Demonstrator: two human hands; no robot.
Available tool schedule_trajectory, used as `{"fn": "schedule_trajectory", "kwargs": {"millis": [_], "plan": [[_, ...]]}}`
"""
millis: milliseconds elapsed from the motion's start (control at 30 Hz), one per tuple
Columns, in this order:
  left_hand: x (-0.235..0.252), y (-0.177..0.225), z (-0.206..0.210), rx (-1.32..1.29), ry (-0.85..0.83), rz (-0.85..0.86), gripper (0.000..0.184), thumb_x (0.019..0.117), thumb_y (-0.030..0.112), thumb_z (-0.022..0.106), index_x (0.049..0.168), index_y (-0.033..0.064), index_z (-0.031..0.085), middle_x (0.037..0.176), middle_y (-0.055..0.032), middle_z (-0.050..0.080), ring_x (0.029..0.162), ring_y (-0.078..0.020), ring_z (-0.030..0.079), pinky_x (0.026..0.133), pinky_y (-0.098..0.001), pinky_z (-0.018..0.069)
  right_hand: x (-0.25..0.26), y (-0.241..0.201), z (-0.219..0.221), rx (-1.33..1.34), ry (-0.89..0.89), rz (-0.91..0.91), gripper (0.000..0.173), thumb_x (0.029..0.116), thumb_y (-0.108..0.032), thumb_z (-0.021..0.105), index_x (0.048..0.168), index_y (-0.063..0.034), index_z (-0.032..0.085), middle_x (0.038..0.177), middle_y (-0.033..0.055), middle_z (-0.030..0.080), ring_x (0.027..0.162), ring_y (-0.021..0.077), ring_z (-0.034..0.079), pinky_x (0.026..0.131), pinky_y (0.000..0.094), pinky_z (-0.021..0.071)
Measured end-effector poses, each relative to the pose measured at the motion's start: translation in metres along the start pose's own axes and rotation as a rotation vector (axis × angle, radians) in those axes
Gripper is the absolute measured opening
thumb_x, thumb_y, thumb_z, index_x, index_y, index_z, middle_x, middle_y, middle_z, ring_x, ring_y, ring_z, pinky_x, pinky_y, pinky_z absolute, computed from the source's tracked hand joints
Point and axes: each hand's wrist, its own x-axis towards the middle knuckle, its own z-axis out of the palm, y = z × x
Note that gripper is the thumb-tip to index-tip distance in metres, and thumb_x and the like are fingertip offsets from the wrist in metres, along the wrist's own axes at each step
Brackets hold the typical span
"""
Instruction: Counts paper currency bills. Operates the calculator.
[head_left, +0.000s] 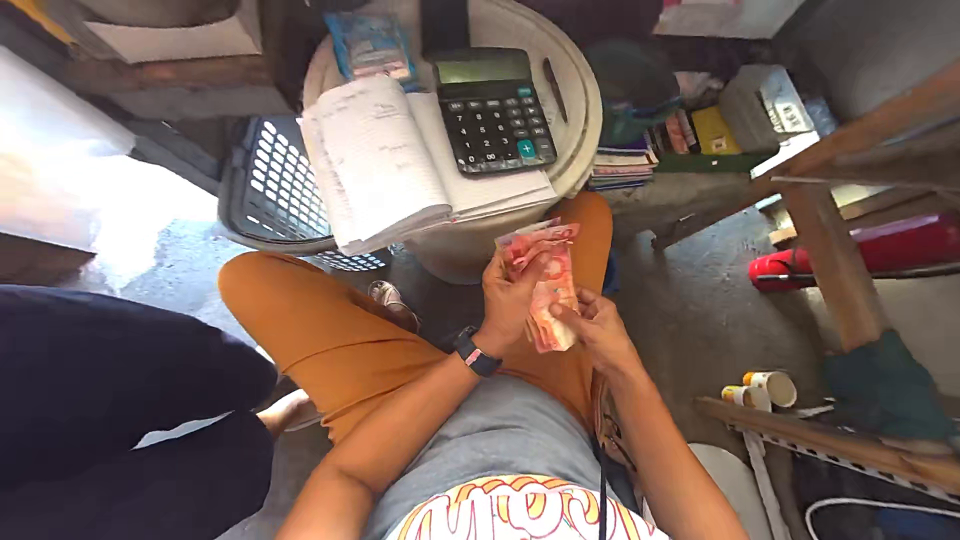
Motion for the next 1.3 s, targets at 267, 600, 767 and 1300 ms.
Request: {"fn": "schedule_trajectory", "kwargs": {"millis": [267,600,767,1300], "plan": [[0.028,0.070,0.000,-0.421,0.116,-0.085,0.026,0.1108,0.023,0.042,0.134,0.0156,0.050,0.121,-0.0022,0.070,0.105,-0.0120,0.070,0.090,-0.0282,0.0583,-0.002,-0.032,0.056,0.652,-0.019,-0.146,0.049,0.0819,-0.007,0.075,0.126,-0.0094,0.055,0.109,0.0077,0.072,0.098,0.0189,0.072,0.089,0.0368,0.0612],[0.071,0.098,-0.006,-0.586,0.070,0.277,0.021,0.1104,0.010,0.032,0.119,0.0080,0.051,0.116,-0.0102,0.073,0.109,-0.0202,0.071,0.097,-0.0363,0.0574,0.034,-0.088,0.082,0.405,-0.107,-0.381,0.045,0.0897,0.003,0.068,0.131,-0.0091,0.053,0.111,0.0013,0.071,0.098,0.0114,0.072,0.086,0.0305,0.0623],[0.099,0.097,-0.070,-0.343,0.003,0.275,0.020,0.1020,0.002,0.047,0.121,0.0081,0.050,0.110,-0.0038,0.071,0.101,-0.0151,0.071,0.090,-0.0353,0.0600,0.077,-0.095,0.074,0.023,-0.078,-0.647,0.030,0.0901,0.004,0.067,0.119,0.0000,0.059,0.101,-0.0021,0.072,0.092,0.0062,0.071,0.085,0.0291,0.0620],[0.126,0.110,-0.166,0.538,-0.289,0.324,0.057,0.0801,0.000,0.068,0.132,0.0010,0.043,0.120,-0.0011,0.063,0.106,-0.0025,0.065,0.089,-0.0202,0.0570,0.131,-0.079,0.116,-0.171,-0.131,-0.864,0.080,0.0786,-0.005,0.084,0.142,0.0117,0.038,0.129,0.0175,0.056,0.111,0.0088,0.063,0.094,0.0223,0.0553]]}}
